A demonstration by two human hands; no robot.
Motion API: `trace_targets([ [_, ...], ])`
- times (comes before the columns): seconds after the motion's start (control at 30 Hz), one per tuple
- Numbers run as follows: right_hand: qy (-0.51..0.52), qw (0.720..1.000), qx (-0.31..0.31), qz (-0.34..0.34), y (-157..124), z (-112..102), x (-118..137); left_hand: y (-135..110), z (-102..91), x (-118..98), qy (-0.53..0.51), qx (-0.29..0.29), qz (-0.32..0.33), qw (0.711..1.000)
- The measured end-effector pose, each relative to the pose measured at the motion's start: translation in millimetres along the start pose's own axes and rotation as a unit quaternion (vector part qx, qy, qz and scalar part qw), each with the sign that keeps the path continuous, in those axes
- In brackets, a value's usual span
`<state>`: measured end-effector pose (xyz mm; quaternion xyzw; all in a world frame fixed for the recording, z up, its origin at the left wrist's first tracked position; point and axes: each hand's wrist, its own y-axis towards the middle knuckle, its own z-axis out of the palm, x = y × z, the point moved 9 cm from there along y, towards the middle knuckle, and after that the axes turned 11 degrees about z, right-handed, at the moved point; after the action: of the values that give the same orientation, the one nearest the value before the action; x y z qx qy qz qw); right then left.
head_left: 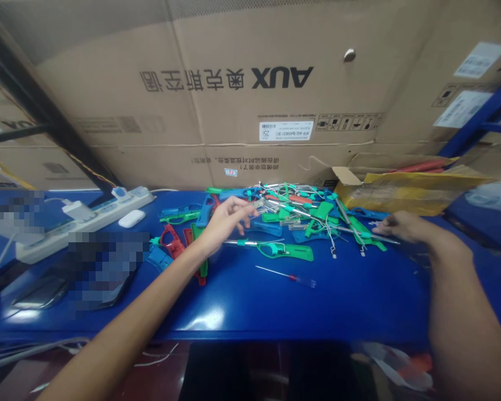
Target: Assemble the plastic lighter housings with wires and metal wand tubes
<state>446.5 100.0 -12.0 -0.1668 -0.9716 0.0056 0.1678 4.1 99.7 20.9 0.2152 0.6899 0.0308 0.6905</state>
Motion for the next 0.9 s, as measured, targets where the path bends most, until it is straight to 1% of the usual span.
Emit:
trace_targets([
  [0.07,0.012,0.999,0.052,-0.010,-2.0,7.1,6.3,0.5,1.7,0.3,0.003,0.006,0.005,1.000],
  [0.13,0.026,0.997,0.075,-0.025,-3.5,8.6,14.2,0.6,3.5,-0.3,0.010,0.016,0.014,1.000],
  [0.2,0.034,0.996,0.067,-0.038,-4.4,4.5,22.2,-0.4,5.2,0.1,0.034,0.031,0.024,0.999],
  [0.27,0.027,0.998,0.029,-0.056,-6.4,-4.0,32.3,-2.5,4.8,-1.5,0.117,0.042,0.056,0.991],
  [0.3,0.028,0.997,-0.001,-0.071,-8.9,-10.0,39.8,-4.0,4.9,-4.2,0.185,0.046,0.085,0.978],
  [0.37,0.056,0.989,-0.068,-0.117,-19.0,-22.2,61.5,-8.6,8.0,-11.4,0.321,0.046,0.151,0.934],
  [0.4,0.088,0.980,-0.094,-0.148,-26.7,-26.8,75.5,-11.3,10.7,-14.5,0.371,0.044,0.178,0.911],
  [0.43,0.123,0.969,-0.107,-0.185,-35.8,-28.6,91.3,-13.8,13.8,-16.6,0.402,0.045,0.196,0.893],
  [0.47,0.135,0.960,-0.115,-0.218,-45.5,-27.2,108.2,-15.7,16.5,-17.9,0.419,0.046,0.204,0.884],
  [0.53,0.150,0.939,-0.125,-0.284,-67.4,-20.6,143.2,-18.1,21.1,-20.1,0.435,0.057,0.207,0.874],
  [0.6,0.180,0.923,-0.105,-0.323,-86.4,-8.5,172.7,-19.6,24.4,-23.3,0.445,0.073,0.208,0.868],
  [0.63,0.197,0.918,-0.092,-0.331,-94.3,-2.1,184.3,-20.0,25.0,-25.0,0.444,0.079,0.208,0.868],
  [0.7,0.224,0.913,-0.048,-0.338,-107.3,13.1,203.2,-20.5,25.1,-27.7,0.432,0.085,0.210,0.873],
  [0.8,0.282,0.905,0.014,-0.320,-118.0,30.6,217.1,-20.6,28.0,-25.8,0.405,0.102,0.211,0.884],
  [0.83,0.315,0.897,0.037,-0.307,-119.0,34.9,218.6,-20.8,30.7,-24.6,0.398,0.112,0.215,0.885],
  [0.9,0.395,0.872,0.096,-0.273,-117.9,43.9,219.3,-22.3,38.0,-24.7,0.383,0.129,0.242,0.882],
])
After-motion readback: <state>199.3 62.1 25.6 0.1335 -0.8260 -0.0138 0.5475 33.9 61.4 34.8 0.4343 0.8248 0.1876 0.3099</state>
